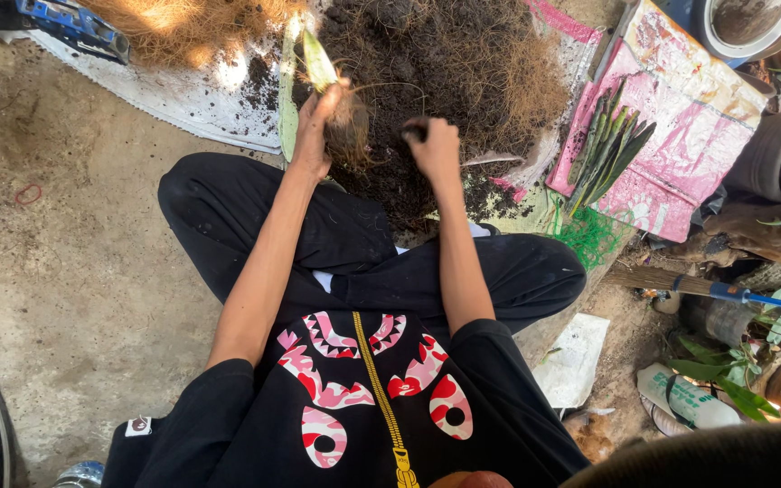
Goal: The person sits on the ground and packs soil around the roots of small plants by hand. They repeatedly scoop soil from a pile and press it into the root ball, forming a compact soil ball around each plant.
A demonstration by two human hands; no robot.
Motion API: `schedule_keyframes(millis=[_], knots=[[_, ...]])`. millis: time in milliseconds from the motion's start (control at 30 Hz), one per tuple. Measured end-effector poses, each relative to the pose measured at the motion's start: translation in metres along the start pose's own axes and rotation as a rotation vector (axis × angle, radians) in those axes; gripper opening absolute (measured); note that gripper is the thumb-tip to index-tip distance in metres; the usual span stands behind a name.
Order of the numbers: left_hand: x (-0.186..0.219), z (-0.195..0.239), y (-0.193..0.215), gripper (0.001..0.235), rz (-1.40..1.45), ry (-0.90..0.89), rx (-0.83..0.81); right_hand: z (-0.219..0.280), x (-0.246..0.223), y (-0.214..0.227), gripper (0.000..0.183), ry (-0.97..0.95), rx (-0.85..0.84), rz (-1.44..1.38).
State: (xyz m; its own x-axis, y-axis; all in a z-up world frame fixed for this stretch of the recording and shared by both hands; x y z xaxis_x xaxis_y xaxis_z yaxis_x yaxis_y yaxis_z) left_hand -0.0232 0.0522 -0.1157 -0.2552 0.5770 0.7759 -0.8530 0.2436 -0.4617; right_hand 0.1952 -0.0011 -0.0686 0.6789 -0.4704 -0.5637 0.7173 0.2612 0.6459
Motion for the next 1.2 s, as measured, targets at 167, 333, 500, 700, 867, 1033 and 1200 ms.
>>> schedule_keyframes(millis=[167,333,500,700,867,1033,1200], knots=[[0.017,0.003,-0.029,0.086,-0.259,-0.202,-0.066,0.059,-0.059,0.057,0.028,0.317,0.155,-0.192],[0.010,0.004,-0.057,0.086,-0.234,-0.153,-0.069,0.099,-0.110,0.049,0.033,0.714,0.343,0.067],[0.008,0.000,-0.063,0.100,-0.337,-0.186,0.062,0.120,-0.097,0.037,0.039,0.757,0.408,0.163],[0.010,-0.004,-0.076,0.093,-0.269,-0.191,0.014,0.103,-0.043,0.042,0.029,0.685,0.342,-0.526],[0.037,0.006,-0.106,0.066,-0.462,-0.301,0.081,0.066,-0.006,0.030,0.053,0.601,0.281,-1.024],[0.063,0.043,-0.173,0.033,-0.718,-0.692,0.028,0.012,0.023,-0.019,0.069,0.330,0.004,-1.778],[0.069,0.050,-0.206,0.029,-1.073,-0.718,0.098,-0.005,0.058,-0.040,0.063,0.280,0.108,-1.625]])
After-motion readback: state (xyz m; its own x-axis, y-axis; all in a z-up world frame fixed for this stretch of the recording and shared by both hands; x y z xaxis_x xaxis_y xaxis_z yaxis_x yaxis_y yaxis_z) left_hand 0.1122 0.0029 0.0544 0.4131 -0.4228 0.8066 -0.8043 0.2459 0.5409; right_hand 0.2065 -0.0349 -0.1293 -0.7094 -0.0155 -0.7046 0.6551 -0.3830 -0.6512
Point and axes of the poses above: each hand's wrist, its own z-axis away from the middle knuckle, its own y-axis out of the back of the hand, x = y × z, the point moved 6 cm from there along -z, towards the middle knuckle, and after that the axes turned 11 degrees about -x, right-handed, at the moved point
